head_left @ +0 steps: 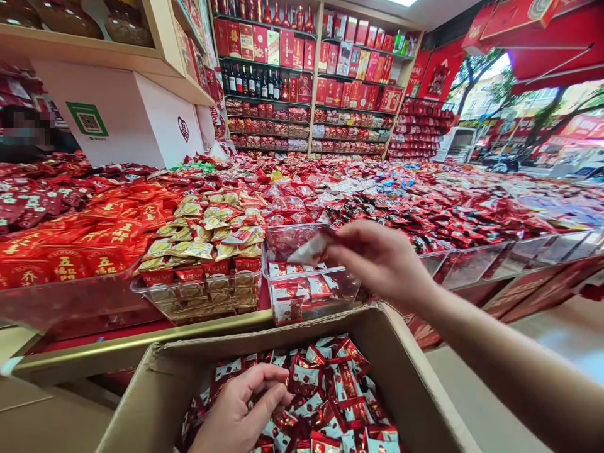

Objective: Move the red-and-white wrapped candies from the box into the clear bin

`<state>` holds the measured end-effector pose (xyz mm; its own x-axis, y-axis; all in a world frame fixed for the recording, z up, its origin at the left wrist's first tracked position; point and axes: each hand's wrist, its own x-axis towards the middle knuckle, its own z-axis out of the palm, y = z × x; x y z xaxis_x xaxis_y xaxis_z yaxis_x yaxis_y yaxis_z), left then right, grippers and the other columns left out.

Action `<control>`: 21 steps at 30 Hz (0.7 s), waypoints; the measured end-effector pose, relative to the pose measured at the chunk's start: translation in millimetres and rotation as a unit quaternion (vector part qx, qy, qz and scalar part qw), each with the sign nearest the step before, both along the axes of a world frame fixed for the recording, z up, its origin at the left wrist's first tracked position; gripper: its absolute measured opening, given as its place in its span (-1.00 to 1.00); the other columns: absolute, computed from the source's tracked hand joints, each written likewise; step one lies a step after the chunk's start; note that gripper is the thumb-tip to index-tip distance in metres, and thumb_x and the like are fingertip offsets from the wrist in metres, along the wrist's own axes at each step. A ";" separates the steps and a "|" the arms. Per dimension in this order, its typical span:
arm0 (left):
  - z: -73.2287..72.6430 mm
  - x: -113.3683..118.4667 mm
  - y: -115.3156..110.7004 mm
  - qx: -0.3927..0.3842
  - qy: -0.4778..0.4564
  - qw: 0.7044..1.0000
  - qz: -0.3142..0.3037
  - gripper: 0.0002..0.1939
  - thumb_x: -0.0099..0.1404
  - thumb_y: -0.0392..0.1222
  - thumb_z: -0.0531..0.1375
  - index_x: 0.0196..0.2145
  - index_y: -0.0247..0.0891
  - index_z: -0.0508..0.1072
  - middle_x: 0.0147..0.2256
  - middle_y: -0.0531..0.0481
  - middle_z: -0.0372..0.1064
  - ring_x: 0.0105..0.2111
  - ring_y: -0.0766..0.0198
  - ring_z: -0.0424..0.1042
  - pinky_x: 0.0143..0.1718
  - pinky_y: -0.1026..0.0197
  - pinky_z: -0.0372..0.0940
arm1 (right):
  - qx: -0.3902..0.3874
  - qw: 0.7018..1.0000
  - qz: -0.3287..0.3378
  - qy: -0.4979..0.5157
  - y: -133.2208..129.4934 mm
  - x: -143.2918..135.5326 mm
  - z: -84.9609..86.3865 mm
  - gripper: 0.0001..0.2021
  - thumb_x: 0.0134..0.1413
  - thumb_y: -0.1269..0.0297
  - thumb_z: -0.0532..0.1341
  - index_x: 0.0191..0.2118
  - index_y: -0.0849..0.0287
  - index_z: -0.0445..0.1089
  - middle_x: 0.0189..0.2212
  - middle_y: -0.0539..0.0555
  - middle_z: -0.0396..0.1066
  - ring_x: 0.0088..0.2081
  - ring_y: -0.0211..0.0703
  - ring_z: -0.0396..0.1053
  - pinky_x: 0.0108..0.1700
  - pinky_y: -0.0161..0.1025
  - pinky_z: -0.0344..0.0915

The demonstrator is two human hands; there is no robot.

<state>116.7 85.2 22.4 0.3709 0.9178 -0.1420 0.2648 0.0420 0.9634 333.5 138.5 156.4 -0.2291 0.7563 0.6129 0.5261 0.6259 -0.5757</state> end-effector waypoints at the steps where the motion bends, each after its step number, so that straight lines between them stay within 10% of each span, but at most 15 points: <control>1: -0.9 -0.6 0.5 -0.001 0.013 1.000 -0.007 -0.78 0.14 -0.09 0.06 -0.30 -0.24 0.35 -0.45 -0.01 0.45 -0.39 0.24 0.40 -0.34 0.27 0.26 | 0.003 0.998 -0.034 -0.052 14.1 5.7 10.2 -0.85 -0.05 0.27 0.12 -0.39 0.25 0.33 -0.52 0.00 0.32 -0.52 -0.38 0.21 -0.47 -0.40 0.12; 8: -5.5 -1.9 0.5 0.033 0.072 0.995 -0.057 -0.81 0.18 -0.12 0.02 -0.31 -0.22 0.36 -0.44 0.04 0.43 -0.40 0.27 0.37 -0.35 0.30 0.23 | -0.297 0.880 0.055 -0.367 91.5 9.8 3.5 -0.82 -0.30 0.25 0.25 -0.49 0.25 0.38 -0.63 -0.05 0.31 -0.58 -0.38 0.20 -0.55 -0.42 0.08; 13: -8.0 -2.5 0.9 0.042 0.083 0.994 -0.061 -0.81 0.18 -0.13 0.01 -0.32 -0.21 0.37 -0.44 0.06 0.41 -0.40 0.28 0.36 -0.36 0.31 0.22 | -0.523 0.783 0.116 -0.315 104.0 -0.3 -19.2 -0.65 -0.39 0.13 0.30 -0.41 0.26 0.37 -0.59 -0.02 0.37 -0.54 -0.31 0.30 -0.49 -0.39 0.19; 21: -14.7 -2.9 2.8 0.077 0.159 0.981 -0.075 -0.80 0.15 -0.13 0.01 -0.33 -0.21 0.38 -0.49 0.08 0.37 -0.47 0.30 0.30 -0.45 0.34 0.17 | -0.620 0.719 0.203 -0.239 115.6 2.1 -43.2 -0.60 -0.40 0.18 0.33 -0.35 0.31 0.33 -0.54 0.00 0.40 -0.49 -0.30 0.36 -0.40 -0.37 0.27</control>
